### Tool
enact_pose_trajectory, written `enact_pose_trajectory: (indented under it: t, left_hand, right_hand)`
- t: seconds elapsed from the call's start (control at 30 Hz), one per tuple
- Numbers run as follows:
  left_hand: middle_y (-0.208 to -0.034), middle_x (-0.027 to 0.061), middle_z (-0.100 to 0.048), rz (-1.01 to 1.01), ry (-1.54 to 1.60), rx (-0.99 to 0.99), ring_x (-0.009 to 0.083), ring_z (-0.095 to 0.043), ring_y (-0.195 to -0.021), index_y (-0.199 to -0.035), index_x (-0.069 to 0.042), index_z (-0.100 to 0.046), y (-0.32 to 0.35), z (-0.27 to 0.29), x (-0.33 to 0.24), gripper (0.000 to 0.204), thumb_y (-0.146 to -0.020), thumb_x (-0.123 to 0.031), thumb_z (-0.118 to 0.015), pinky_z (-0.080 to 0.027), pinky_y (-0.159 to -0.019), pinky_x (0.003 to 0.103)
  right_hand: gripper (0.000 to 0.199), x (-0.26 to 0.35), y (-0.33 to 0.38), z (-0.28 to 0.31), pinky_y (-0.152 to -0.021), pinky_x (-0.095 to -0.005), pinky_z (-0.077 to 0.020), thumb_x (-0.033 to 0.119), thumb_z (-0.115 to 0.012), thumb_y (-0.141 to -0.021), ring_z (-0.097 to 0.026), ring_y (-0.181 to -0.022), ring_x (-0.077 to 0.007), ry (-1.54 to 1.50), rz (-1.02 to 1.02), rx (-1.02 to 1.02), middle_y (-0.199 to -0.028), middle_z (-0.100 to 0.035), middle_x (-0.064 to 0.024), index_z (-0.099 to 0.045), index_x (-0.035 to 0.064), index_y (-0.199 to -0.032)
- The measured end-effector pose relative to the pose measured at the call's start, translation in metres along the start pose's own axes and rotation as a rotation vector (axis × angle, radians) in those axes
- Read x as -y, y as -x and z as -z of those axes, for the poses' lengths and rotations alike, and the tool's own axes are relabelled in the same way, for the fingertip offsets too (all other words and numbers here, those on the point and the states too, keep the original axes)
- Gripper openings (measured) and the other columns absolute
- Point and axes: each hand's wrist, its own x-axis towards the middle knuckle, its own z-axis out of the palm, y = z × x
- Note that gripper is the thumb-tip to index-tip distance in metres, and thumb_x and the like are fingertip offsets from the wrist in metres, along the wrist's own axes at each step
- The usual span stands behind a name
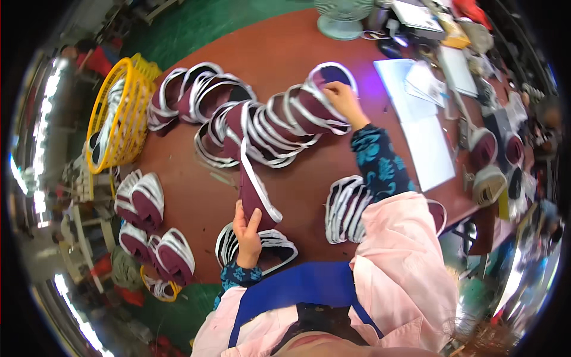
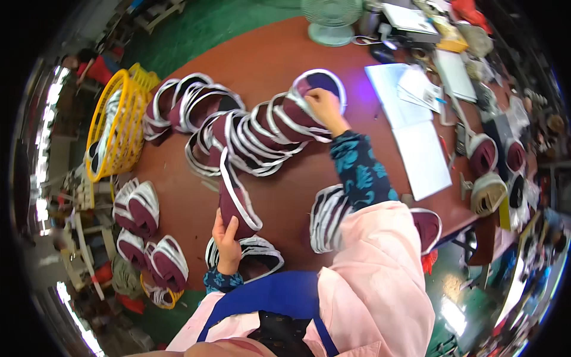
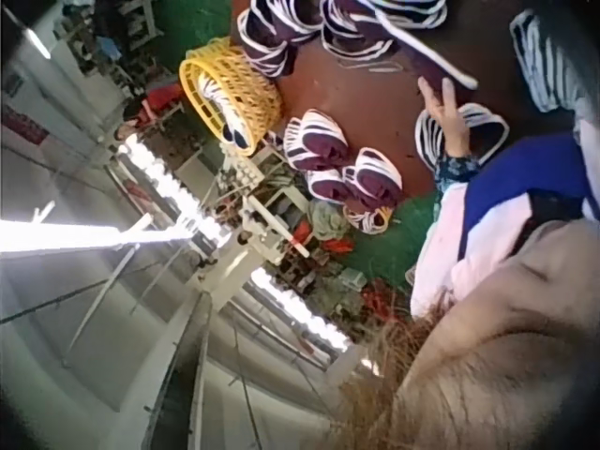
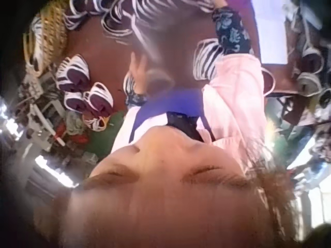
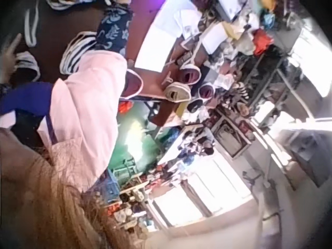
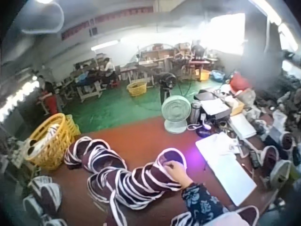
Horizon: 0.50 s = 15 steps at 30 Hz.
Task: Checking, stacking, and organizing shoe upper components at a factory workstation.
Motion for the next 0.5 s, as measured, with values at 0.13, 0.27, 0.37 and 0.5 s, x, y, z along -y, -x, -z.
enact_pose_trajectory:
  t: [0.13, 0.27, 0.37, 0.5]
  left_hand:
    - [-0.117, 0.0147, -0.057, -0.353, -0.464, -0.059, 0.0311, -0.055, -0.107, -0.114, 0.002, -0.059, -0.013, 0.015, -0.003, 0.03, -0.087, -0.007, -0.068, -0.044, -0.093, 0.04]
    - [-0.105, 0.0223, -0.05, -0.59, -1.198, 0.037, 0.0498, -0.045, -0.106, -0.096, -0.002, -0.062, -0.025, 0.009, -0.005, 0.024, -0.08, -0.012, -0.076, -0.039, -0.089, 0.056]
    - [-0.109, 0.0237, -0.048, -0.666, -1.249, 0.061, 0.0514, -0.042, -0.109, -0.096, -0.002, -0.062, -0.036, -0.001, 0.001, 0.024, -0.08, -0.012, -0.076, -0.037, -0.091, 0.059]
    - [-0.111, 0.0241, -0.048, -0.618, -1.163, 0.072, 0.0527, -0.04, -0.111, -0.098, -0.003, -0.063, -0.042, -0.01, 0.003, 0.022, -0.082, -0.013, -0.074, -0.034, -0.095, 0.061]
  right_hand:
    - [0.019, -0.032, -0.015, 0.004, -0.073, -0.0386, -0.053, 0.023, -0.066, -0.087, -0.071, -0.084, -0.0308, 0.072, 0.027, 0.181, -0.088, -0.072, -0.016, -0.074, 0.0074, -0.093]
    - [0.022, -0.027, 0.01, 0.003, -0.072, -0.0373, -0.0488, 0.022, -0.057, -0.097, -0.064, -0.079, -0.0261, 0.022, -0.077, -0.156, -0.085, -0.067, -0.0148, -0.066, 0.0017, -0.103]
    - [0.024, -0.044, 0.022, 0.02, -0.072, -0.0324, -0.0436, 0.021, -0.055, -0.099, -0.054, -0.078, -0.0152, -0.433, -0.213, -0.371, -0.089, -0.062, -0.0031, -0.065, -0.0006, -0.102]
    - [0.047, -0.043, 0.036, 0.065, -0.105, -0.0383, -0.0434, 0.038, -0.052, -0.102, -0.058, -0.119, -0.0253, -1.247, -0.525, -0.576, -0.128, -0.061, -0.0138, -0.055, 0.0019, -0.132]
